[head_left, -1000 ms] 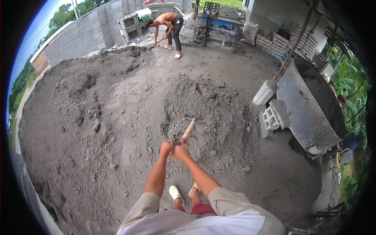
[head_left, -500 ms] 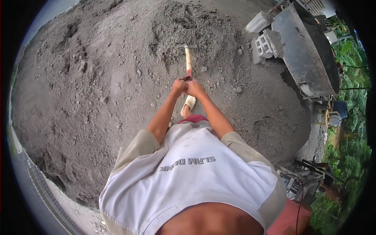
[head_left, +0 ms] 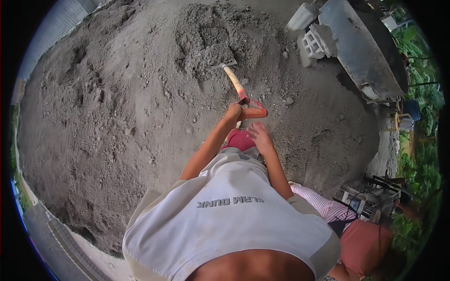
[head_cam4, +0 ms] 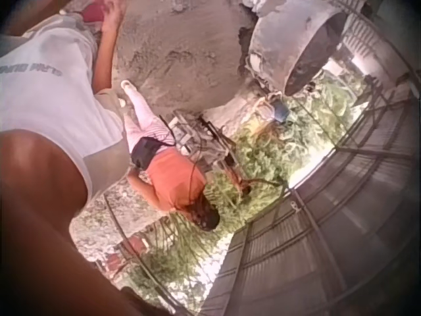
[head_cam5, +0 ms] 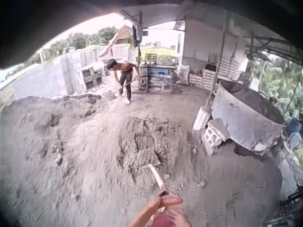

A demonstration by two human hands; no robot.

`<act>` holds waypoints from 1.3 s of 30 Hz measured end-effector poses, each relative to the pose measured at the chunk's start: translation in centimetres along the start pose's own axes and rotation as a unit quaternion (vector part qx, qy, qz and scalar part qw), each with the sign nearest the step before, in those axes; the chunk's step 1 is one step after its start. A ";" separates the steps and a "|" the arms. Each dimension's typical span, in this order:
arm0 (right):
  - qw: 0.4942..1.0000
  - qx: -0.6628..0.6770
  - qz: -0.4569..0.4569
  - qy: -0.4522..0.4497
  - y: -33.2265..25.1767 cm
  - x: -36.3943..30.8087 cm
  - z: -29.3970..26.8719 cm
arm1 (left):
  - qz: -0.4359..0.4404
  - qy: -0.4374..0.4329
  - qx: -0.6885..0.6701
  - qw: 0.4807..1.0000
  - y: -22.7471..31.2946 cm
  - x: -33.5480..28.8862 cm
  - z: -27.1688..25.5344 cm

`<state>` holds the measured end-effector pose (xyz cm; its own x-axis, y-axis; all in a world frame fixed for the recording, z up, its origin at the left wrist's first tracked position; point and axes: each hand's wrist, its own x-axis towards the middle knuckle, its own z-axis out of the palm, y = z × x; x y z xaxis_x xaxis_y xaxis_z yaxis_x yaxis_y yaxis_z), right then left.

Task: The person uses a shovel to move sand from a pile into a concrete mixer. They repeatedly scoop sand with the shovel and toss it into the large rotating drum.

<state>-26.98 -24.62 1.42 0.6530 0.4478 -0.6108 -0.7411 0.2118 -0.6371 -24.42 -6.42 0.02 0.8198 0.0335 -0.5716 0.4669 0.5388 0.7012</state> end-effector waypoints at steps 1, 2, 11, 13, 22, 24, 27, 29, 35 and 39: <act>0.998 0.033 0.017 -0.044 -0.9 -0.8 1.0 | -0.037 -0.002 -0.016 0.999 0.9 -0.7 1.6; 0.996 0.064 -0.008 -0.055 -2.6 -1.8 3.4 | -0.072 -0.003 -0.029 0.997 2.1 -1.8 3.3; 0.992 0.011 -0.045 0.117 -7.3 2.1 1.7 | -0.020 -0.160 0.359 0.919 2.5 8.9 -1.0; 0.990 -0.034 -0.042 0.132 -7.3 2.6 1.1 | -0.200 -0.093 0.269 0.938 6.8 10.9 0.3; 0.986 -0.013 0.040 0.164 -9.8 1.0 2.6 | -0.309 0.103 -0.107 0.939 6.3 26.4 -5.5; 0.977 -0.006 0.056 0.204 -11.3 0.5 4.2 | -0.337 0.080 -0.146 0.926 5.4 28.8 -6.9; 0.951 0.067 0.052 0.296 -12.8 0.8 8.3 | -0.292 0.104 -0.230 0.922 6.1 32.9 -6.8; 0.930 0.098 0.052 0.350 -15.5 2.4 11.8 | -0.265 0.109 -0.283 0.915 4.4 35.6 -9.6; 0.757 0.125 0.093 0.635 -14.8 8.2 11.1 | -0.343 0.104 -0.278 0.891 1.2 42.4 -13.4; 0.729 0.063 0.000 0.681 -11.6 8.3 6.6 | -0.326 0.110 -0.272 0.899 1.2 41.6 -11.6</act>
<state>-13.99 -17.60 6.79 0.1387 -0.8130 -0.5655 -0.6941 0.3275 -0.6411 6.38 5.34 -27.89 0.3184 -0.3050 -0.8976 0.5441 0.8342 -0.0905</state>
